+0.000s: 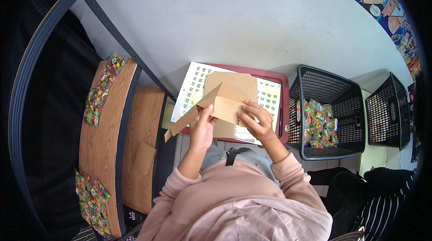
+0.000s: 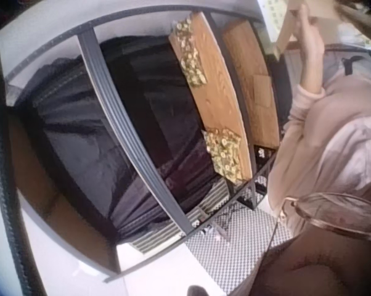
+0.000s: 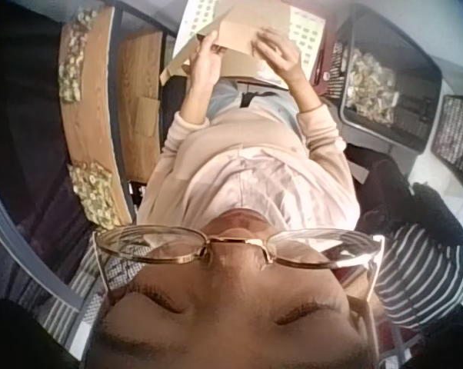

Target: The person assembles a small cardboard box by hand. They fold the flaps, tuck the tabs into the slots, and secure the structure to form a finished box.

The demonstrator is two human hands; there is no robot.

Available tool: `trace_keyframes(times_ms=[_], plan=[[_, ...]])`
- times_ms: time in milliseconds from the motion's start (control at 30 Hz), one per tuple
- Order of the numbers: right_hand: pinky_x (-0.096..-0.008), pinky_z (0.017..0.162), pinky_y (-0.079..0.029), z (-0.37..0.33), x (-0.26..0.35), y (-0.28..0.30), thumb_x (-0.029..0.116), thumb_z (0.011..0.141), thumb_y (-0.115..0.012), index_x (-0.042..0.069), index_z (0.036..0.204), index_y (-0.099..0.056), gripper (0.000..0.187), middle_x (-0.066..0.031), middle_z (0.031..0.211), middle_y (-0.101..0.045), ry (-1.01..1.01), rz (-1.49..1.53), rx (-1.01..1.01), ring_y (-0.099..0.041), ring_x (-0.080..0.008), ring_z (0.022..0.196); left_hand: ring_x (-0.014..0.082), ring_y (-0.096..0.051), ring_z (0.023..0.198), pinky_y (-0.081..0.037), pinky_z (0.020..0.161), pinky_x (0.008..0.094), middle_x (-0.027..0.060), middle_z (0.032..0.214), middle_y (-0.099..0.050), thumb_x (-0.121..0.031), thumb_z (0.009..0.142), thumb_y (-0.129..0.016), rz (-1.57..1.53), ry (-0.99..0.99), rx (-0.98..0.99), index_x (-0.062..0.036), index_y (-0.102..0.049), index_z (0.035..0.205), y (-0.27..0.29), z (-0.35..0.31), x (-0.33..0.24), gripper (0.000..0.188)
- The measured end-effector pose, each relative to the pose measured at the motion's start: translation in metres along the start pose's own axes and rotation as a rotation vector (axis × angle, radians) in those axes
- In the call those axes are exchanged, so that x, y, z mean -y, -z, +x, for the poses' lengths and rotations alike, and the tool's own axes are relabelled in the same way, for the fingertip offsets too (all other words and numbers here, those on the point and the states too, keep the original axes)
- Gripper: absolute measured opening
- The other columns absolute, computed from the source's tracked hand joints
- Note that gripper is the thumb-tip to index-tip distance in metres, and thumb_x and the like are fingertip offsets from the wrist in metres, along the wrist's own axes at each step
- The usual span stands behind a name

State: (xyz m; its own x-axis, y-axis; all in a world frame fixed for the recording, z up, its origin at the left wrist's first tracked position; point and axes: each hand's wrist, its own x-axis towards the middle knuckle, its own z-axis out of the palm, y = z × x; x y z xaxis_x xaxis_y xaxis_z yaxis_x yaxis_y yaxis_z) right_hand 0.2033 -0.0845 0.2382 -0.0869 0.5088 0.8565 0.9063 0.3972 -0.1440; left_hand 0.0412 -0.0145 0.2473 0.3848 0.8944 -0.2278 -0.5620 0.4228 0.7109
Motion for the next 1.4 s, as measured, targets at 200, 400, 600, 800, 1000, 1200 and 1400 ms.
trace_keyframes(times_ms=[200, 400, 600, 800, 1000, 1200, 1400], plan=[[-0.0329, 0.069, -0.055, 0.000, 0.004, -0.006, 0.012, 0.061, -0.065, 0.011, 0.084, -0.064, 0.023, -0.0055, 0.088, -0.058, 0.061, -0.044, -0.038, -0.061, -0.0244, 0.084, 0.0116, -0.047, 0.096, -0.037, 0.086, 0.0310, 0.0020, 0.107, -0.049, -0.019, 0.083, -0.056, -0.013, -0.025, -0.026, -0.0098, -0.042, 0.115, -0.005, 0.001, 0.006, 0.036], [-0.0325, 0.071, -0.054, -0.008, 0.002, -0.008, 0.014, 0.062, -0.064, 0.012, 0.084, -0.064, 0.022, -0.0047, 0.087, -0.058, 0.055, -0.028, -0.011, -0.061, -0.0235, 0.086, 0.0116, -0.046, 0.095, -0.036, 0.082, 0.0264, 0.0017, 0.105, -0.049, -0.031, 0.083, -0.054, -0.312, 0.207, -0.075, -0.0107, -0.047, 0.108, 0.009, 0.001, 0.008, 0.033], [-0.0392, 0.091, -0.043, -0.003, -0.005, 0.007, 0.018, 0.065, -0.061, 0.012, 0.079, -0.059, 0.016, -0.0019, 0.101, -0.060, 0.060, -0.025, 0.227, -0.052, -0.0218, 0.107, 0.0106, -0.048, 0.092, -0.038, 0.078, 0.0263, 0.0004, 0.099, -0.052, -0.023, 0.082, -0.055, -0.150, 0.006, -0.110, -0.0103, -0.050, 0.101, 0.013, 0.001, 0.014, 0.023], [-0.0397, 0.088, -0.045, -0.005, -0.004, 0.014, 0.016, 0.065, -0.062, 0.011, 0.080, -0.060, 0.015, -0.0021, 0.100, -0.061, 0.058, -0.038, 0.194, -0.054, -0.0224, 0.103, 0.0104, -0.049, 0.092, -0.039, 0.078, 0.0277, 0.0010, 0.099, -0.052, -0.017, 0.083, -0.054, -0.037, -0.137, -0.159, -0.0100, -0.051, 0.099, -0.004, -0.007, 0.016, 0.018], [-0.0384, 0.082, -0.048, -0.006, 0.015, 0.001, 0.012, 0.063, -0.063, 0.009, 0.082, -0.064, 0.019, -0.0026, 0.088, -0.061, -0.011, 0.009, 0.067, -0.057, -0.0220, 0.094, 0.0098, -0.047, 0.088, -0.038, 0.079, 0.0276, 0.0004, 0.096, -0.050, -0.024, 0.081, -0.057, -0.154, 0.010, -0.226, -0.0104, -0.052, 0.098, -0.008, -0.004, 0.017, 0.022], [-0.0395, 0.086, -0.047, -0.009, 0.006, 0.008, 0.012, 0.064, -0.060, 0.009, 0.086, -0.063, 0.022, -0.0029, 0.102, -0.059, 0.041, 0.083, 0.261, -0.055, -0.0240, 0.101, 0.0076, -0.044, 0.071, -0.032, 0.054, 0.0241, -0.0053, 0.078, -0.049, -0.031, 0.079, -0.055, -0.205, 0.293, -0.062, -0.0144, -0.051, 0.088, 0.018, 0.003, 0.005, 0.020], [-0.0371, 0.084, -0.048, -0.004, 0.001, 0.016, 0.012, 0.065, -0.058, 0.008, 0.085, -0.062, 0.021, -0.0024, 0.105, -0.059, 0.092, 0.062, 0.344, -0.055, -0.0241, 0.103, 0.0068, -0.041, 0.071, -0.032, 0.059, 0.0236, -0.0060, 0.079, -0.046, -0.032, 0.079, -0.055, -0.063, 0.286, -0.146, -0.0163, -0.050, 0.092, 0.019, -0.003, 0.002, 0.021]])
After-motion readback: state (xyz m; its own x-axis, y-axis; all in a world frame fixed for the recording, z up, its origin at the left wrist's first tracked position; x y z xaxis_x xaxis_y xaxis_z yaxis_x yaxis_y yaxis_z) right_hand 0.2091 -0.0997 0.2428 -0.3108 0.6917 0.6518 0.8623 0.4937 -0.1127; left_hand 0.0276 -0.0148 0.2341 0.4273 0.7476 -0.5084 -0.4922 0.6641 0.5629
